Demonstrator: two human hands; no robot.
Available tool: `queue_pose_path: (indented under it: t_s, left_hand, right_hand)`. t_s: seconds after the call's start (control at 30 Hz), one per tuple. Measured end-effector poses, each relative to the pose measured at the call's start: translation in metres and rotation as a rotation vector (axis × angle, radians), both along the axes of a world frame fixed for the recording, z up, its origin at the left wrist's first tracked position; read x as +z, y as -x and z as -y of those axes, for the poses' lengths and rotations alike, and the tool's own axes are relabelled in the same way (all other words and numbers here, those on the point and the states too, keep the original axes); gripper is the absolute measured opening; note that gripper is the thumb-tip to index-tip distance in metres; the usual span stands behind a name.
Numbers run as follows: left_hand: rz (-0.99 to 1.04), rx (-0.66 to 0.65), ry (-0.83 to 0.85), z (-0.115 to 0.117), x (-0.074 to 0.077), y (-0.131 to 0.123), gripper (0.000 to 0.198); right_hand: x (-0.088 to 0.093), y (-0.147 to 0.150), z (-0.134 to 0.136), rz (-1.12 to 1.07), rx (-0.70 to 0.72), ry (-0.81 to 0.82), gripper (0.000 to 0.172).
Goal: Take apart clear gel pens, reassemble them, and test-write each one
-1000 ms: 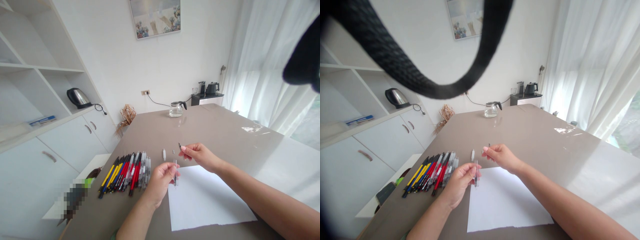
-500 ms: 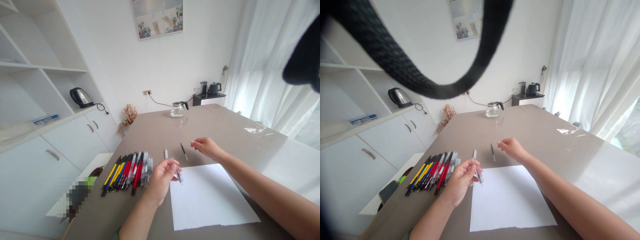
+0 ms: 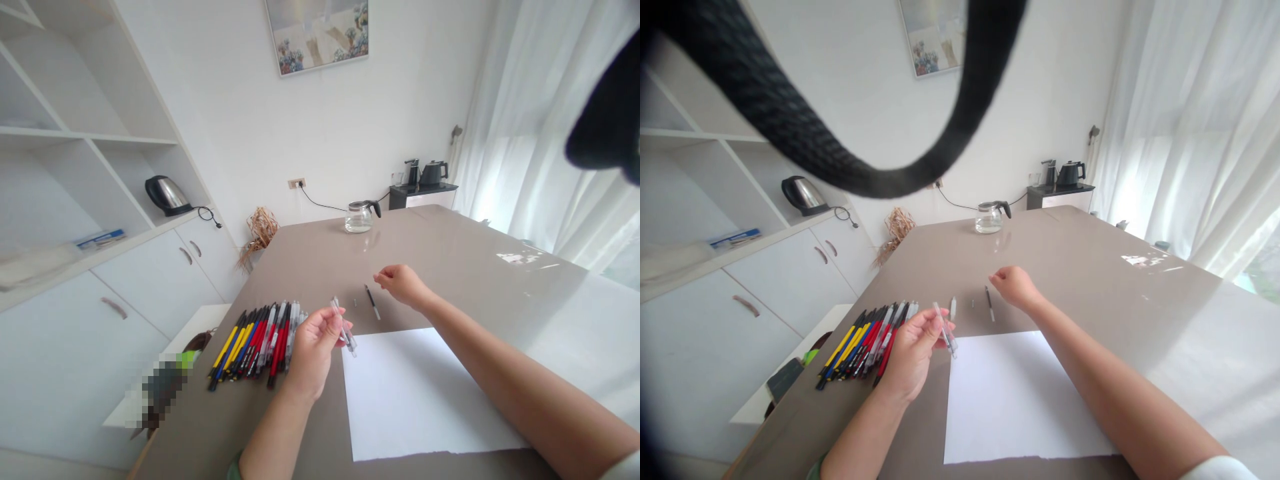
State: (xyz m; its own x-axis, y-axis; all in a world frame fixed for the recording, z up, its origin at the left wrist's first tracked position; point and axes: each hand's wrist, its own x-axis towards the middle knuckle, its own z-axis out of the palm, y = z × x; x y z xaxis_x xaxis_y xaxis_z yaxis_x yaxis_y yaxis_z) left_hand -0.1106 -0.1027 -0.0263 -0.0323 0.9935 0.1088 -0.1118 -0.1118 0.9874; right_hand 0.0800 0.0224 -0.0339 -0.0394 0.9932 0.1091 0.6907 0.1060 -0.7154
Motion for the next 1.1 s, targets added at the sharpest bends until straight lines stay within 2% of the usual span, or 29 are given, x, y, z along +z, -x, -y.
queue_pose_path:
  t_s: [0.1, 0.27, 0.53, 0.93, 1.1]
  left_hand:
    - [-0.064, 0.02, -0.002, -0.001, -0.001, 0.001, 0.036]
    - [-0.145, -0.028, 0.001, 0.0, -0.005, -0.002, 0.035]
    - [-0.063, 0.0, 0.113, -0.002, -0.004, -0.004, 0.036]
    - [-0.01, -0.073, 0.144, 0.0, -0.007, -0.002, 0.033]
    - [0.0, -0.081, 0.144, 0.0, -0.008, -0.001, 0.034]
  right_hand:
    - [-0.008, 0.001, -0.001, 0.105, -0.01, 0.001, 0.03]
    - [-0.014, 0.005, 0.001, 0.262, 0.024, 0.016, 0.024]
    - [-0.02, 0.015, 0.012, 0.421, 0.08, -0.008, 0.018]
    - [-0.019, 0.015, 0.015, 0.617, 0.103, 0.031, 0.019]
    - [-0.007, 0.01, 0.018, 0.583, 0.097, -0.01, 0.018]
